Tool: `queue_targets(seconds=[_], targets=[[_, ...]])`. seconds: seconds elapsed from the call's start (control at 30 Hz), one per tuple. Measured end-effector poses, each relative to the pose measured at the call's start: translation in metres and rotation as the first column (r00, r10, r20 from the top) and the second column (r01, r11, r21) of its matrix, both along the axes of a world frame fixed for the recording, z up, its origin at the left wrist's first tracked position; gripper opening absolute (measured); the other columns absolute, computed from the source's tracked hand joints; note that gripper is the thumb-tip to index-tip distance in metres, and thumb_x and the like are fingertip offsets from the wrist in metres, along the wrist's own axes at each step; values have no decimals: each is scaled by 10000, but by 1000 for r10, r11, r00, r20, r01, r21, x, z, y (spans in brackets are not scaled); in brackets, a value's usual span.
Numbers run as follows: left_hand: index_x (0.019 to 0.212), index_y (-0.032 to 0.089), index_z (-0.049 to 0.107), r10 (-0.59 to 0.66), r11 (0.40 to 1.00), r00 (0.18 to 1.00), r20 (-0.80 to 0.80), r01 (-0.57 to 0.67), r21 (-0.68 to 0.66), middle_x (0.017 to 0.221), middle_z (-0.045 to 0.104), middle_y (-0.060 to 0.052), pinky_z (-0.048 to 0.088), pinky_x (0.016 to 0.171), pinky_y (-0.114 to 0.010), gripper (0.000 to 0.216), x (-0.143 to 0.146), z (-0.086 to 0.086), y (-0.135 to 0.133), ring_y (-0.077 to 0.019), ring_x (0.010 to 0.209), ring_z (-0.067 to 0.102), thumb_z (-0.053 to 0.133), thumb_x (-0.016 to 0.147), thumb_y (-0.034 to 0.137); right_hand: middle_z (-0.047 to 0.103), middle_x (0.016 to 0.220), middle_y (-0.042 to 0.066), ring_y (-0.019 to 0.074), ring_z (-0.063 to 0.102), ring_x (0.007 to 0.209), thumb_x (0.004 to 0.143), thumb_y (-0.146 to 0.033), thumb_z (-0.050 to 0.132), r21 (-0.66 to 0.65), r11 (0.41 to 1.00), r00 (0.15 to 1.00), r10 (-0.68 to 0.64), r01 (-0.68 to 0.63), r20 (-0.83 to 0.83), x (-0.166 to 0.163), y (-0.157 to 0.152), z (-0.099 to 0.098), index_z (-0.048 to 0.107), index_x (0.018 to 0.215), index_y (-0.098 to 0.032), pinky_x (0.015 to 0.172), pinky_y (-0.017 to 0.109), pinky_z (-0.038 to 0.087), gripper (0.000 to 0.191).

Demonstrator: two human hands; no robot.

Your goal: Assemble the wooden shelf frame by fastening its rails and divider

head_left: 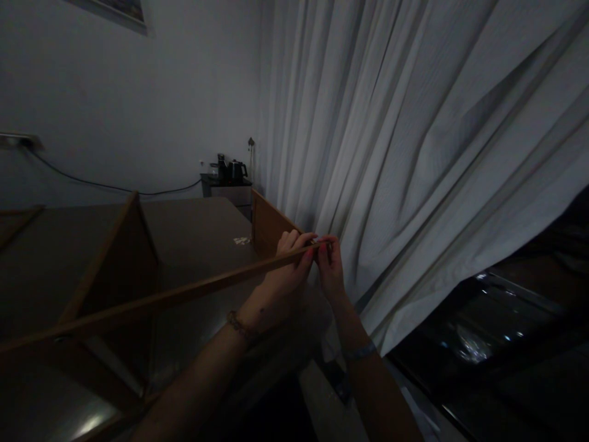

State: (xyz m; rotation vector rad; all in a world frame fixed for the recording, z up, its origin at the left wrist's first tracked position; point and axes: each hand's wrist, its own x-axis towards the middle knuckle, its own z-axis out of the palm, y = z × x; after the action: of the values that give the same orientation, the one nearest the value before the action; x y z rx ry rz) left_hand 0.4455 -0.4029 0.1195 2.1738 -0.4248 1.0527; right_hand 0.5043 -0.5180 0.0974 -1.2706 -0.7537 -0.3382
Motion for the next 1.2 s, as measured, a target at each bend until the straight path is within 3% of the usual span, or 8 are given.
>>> queue_targets(seconds=[0.17,0.27,0.33,0.53,0.67,0.77,0.93,1.2], targets=[[1192,204,544,-9,1000,1000,22,9,-9,1030,518,-63,413,932,-394,434,1,-2,0,-228,1006,464,237,1000,443,520,884,-24,124,542,774,904,-476,558,4,980,972,-195,197,131,-1,-1,-3,414,1130,-270,699,251,456,338],[1194,199,541,-15,1000,1000,18,15,-18,1042,527,-65,408,942,-388,397,1,-3,-1,-225,1021,460,262,1000,404,487,990,25,163,527,902,899,-468,575,44,840,765,-513,541,389,1,-3,-5,416,1109,-250,764,306,458,342],[1198,201,533,-16,1000,1000,12,16,-16,1056,534,-66,411,940,-385,376,1,-3,-2,-223,1027,459,272,999,385,455,1025,52,190,495,970,902,-476,568,61,719,591,-613,692,525,2,-7,-5,437,1063,-232,800,341,453,320],[1191,193,523,-12,1000,1000,16,12,-12,1081,534,-68,399,979,-395,353,0,-2,-3,-223,1047,458,285,994,364,493,928,43,176,497,861,989,-434,410,-4,452,266,-517,892,814,-3,-19,7,529,884,-220,755,315,391,266],[1176,187,526,-20,1000,1000,23,20,-24,1073,528,-72,407,970,-398,341,0,-2,-3,-224,1036,461,292,989,351,542,821,26,168,494,775,1000,-431,392,0,352,167,-444,936,881,-10,-24,16,547,812,-217,723,315,335,324],[1184,188,522,-10,1000,1000,16,10,-20,1084,523,-74,397,989,-409,344,1,-3,-4,-228,1047,457,288,989,348,562,785,23,171,485,743,997,-403,415,-26,329,169,-416,944,893,-13,-25,19,562,803,-223,714,324,312,302],[1196,201,516,-2,1000,1000,7,2,-10,1088,523,-72,406,968,-407,338,0,-4,-3,-228,1043,455,292,989,346,575,775,26,178,495,751,983,-329,437,-81,401,255,-403,912,879,-12,-25,19,570,831,-222,706,333,302,229],[1192,180,531,3,1000,1000,3,-3,-4,1066,537,-78,407,947,-392,383,-1,-1,-3,-226,1025,464,276,998,389,571,754,16,177,511,735,927,-276,517,-3,437,210,-425,900,880,-14,-25,21,537,872,-208,706,320,329,90]])
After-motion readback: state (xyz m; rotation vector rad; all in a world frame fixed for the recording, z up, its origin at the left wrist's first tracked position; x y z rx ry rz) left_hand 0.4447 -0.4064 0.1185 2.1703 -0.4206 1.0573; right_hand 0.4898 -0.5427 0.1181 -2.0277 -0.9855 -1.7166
